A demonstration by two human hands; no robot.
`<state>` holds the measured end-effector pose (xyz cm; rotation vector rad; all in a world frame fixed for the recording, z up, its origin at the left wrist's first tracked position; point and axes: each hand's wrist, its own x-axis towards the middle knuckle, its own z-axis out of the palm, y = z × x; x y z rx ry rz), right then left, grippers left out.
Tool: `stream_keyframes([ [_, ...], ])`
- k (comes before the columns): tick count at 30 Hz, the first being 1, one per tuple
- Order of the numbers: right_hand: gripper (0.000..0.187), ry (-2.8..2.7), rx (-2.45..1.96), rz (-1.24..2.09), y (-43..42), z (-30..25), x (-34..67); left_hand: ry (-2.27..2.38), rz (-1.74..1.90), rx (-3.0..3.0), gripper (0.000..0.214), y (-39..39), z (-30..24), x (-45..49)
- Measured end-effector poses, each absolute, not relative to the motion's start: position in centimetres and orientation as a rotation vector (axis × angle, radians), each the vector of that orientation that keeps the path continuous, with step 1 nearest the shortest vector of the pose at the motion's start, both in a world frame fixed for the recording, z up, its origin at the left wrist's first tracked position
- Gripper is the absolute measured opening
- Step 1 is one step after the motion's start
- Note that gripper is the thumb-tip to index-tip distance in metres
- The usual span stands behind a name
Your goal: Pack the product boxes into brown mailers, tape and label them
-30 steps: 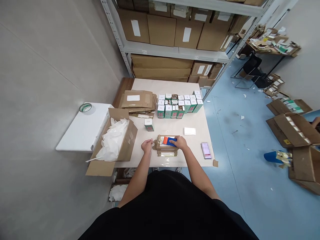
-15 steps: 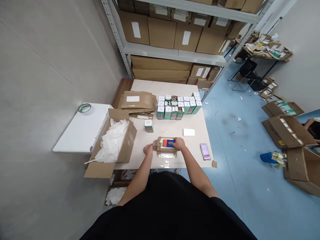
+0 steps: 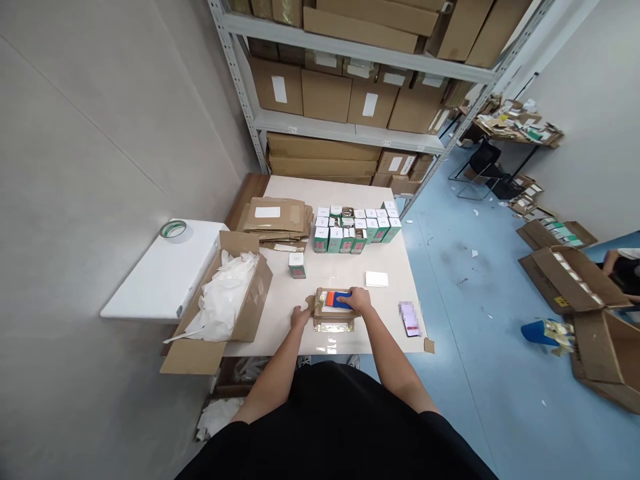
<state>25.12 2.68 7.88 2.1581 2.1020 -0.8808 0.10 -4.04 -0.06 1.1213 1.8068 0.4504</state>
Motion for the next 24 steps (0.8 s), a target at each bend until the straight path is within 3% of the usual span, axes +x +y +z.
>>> stream_keyframes([
  [5, 0.050, 2.114, 2.147, -0.898, 2.6, 8.5, 25.2, 1.736, 0.421, 1.374, 0.093, -1.6, 1.6, -0.6],
  [7, 0.046, 2.130, 2.129, -0.907, 2.5, 8.6, 25.2, 1.543, 0.203, 1.588, 0.122, -0.2, 2.4, -0.1],
  [9, 0.040, 2.144, 2.098, -0.927, 2.3, 8.6, 25.2, 1.483, 0.006, 1.670, 0.138, 0.9, 2.9, 0.5],
  [24, 0.050, 2.014, 2.091, -0.964, 2.3, 10.7, 26.3, 1.524, -0.200, 1.815, 0.123, 2.6, 3.9, 0.5],
])
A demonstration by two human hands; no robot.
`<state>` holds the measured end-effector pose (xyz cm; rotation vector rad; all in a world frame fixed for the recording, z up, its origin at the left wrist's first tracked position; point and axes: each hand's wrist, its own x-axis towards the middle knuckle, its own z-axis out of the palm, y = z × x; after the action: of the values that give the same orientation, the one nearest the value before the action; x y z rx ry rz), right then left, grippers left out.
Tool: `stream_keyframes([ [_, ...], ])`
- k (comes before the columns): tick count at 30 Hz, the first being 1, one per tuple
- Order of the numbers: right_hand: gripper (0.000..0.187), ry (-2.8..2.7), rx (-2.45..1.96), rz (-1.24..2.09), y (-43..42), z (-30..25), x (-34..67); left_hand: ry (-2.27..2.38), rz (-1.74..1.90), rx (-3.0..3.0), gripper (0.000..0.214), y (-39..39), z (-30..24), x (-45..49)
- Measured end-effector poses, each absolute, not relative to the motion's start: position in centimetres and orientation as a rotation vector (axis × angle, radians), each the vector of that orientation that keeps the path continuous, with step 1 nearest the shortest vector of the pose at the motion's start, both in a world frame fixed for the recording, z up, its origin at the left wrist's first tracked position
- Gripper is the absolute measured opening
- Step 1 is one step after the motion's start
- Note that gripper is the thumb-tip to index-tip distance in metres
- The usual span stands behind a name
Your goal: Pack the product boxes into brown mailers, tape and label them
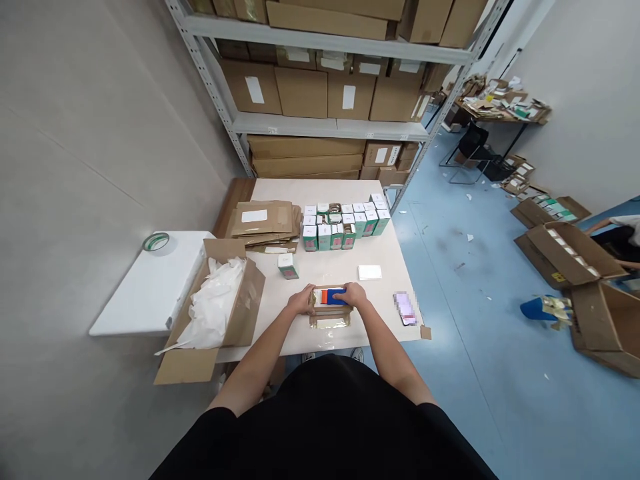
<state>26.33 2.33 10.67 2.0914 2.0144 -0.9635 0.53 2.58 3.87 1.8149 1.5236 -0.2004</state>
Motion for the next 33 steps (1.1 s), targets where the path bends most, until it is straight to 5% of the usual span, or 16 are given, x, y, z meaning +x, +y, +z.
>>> stream_keyframes([
  [19, 0.049, 1.860, 2.181, -0.794, 1.7, 12.9, 41.8, 1.629, -0.157, 1.718, 0.118, 2.9, 3.8, 1.5],
  [33, 0.050, 1.793, 2.114, -0.817, 2.2, 11.3, 41.6, 1.733, -0.204, 1.636, 0.121, 2.6, 4.2, 2.9],
])
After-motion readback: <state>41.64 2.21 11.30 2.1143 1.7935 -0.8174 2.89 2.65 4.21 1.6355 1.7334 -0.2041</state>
